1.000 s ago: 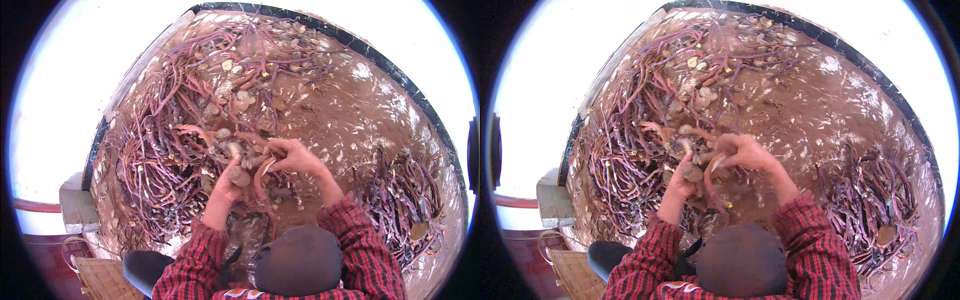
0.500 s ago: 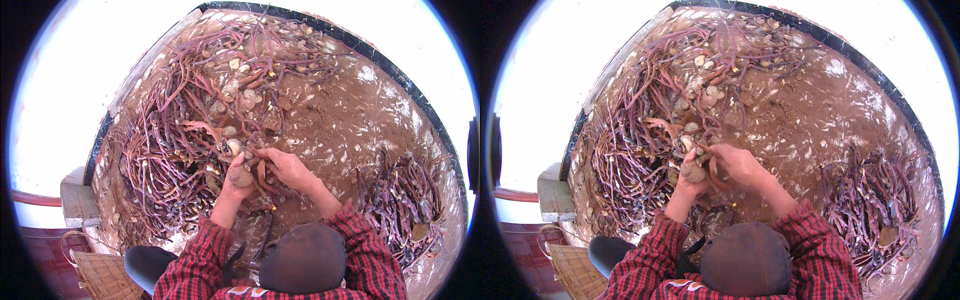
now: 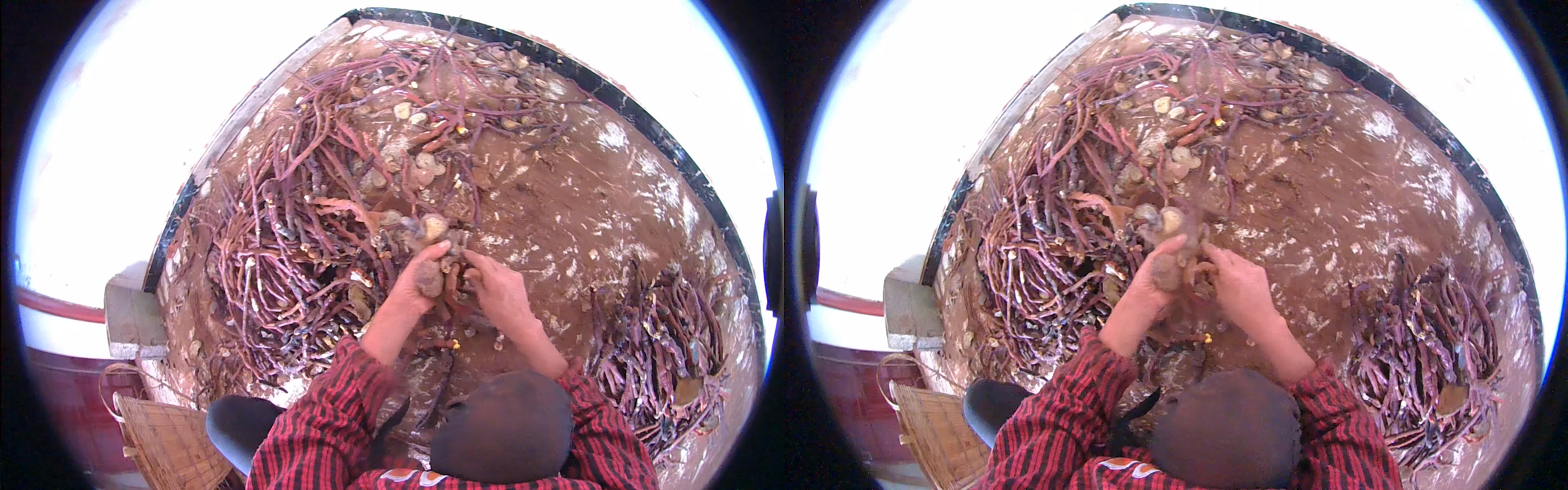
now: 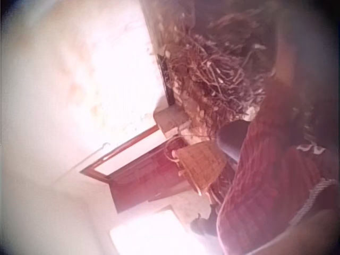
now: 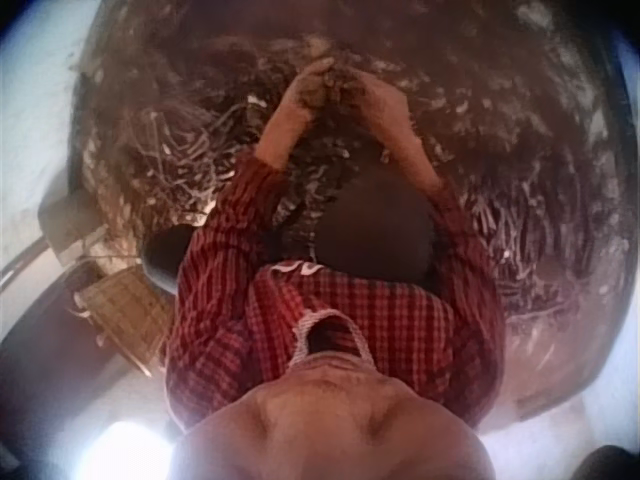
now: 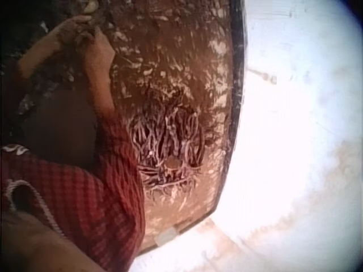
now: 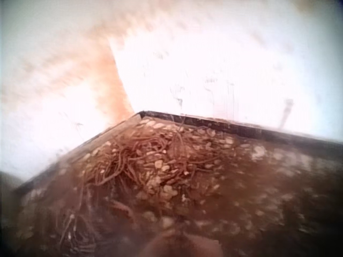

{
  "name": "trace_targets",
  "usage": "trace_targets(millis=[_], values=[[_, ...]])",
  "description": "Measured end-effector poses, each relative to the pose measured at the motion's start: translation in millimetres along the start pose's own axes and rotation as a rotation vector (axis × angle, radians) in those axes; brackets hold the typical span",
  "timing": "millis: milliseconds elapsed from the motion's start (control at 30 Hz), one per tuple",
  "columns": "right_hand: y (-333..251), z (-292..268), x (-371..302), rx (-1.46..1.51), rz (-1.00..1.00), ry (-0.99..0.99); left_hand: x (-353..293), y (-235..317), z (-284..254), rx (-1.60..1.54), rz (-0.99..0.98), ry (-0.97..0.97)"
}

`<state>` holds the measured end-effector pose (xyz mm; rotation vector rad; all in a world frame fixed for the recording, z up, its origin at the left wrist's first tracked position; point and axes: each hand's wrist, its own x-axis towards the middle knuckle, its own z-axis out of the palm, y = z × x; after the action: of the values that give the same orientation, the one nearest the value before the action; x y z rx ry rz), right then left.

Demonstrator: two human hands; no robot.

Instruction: The person sits inside a large white container filled with muddy water and tangled reddish-brown roots. They repeatedly reach into the mixture, pull out clumps of roots, separate them by hand, and toss them back into the container. The person continues this sorting process throughout the clip.

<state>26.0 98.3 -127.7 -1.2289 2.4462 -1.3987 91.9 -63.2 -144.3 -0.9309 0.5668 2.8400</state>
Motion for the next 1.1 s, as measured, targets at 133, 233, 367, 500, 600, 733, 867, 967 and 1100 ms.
trace_targets(millis=[133,233,367,500,600,733,867,967,1100], values=[[2,1,1,0.108,0.151,0.088,-8,8,19,0.115,0.068,0.024],[15,-17,1,0.196,0.32,0.143,-22,49,59,0.279,0.089,-0.059],[16,-28,-7,0.323,0.387,0.111,-84,147,109,0.331,0.34,-0.198],[18,-17,-19,0.34,0.475,0.046,-204,294,100,0.879,0.743,0.057],[18,-20,-16,0.353,0.507,0.06,-331,372,81,1.06,1.094,0.39],[36,-14,-18,0.277,0.464,0.066,-529,397,46,1.268,1.461,0.812],[39,-5,-15,0.216,0.451,0.063,-684,318,9,1.18,1.477,1.324],[34,-6,-14,0.15,0.469,0.052,-751,255,-21,1.113,1.501,1.553],[42,-3,-18,0.015,0.346,0.101,-817,201,-110,0.975,1.447,1.75]])
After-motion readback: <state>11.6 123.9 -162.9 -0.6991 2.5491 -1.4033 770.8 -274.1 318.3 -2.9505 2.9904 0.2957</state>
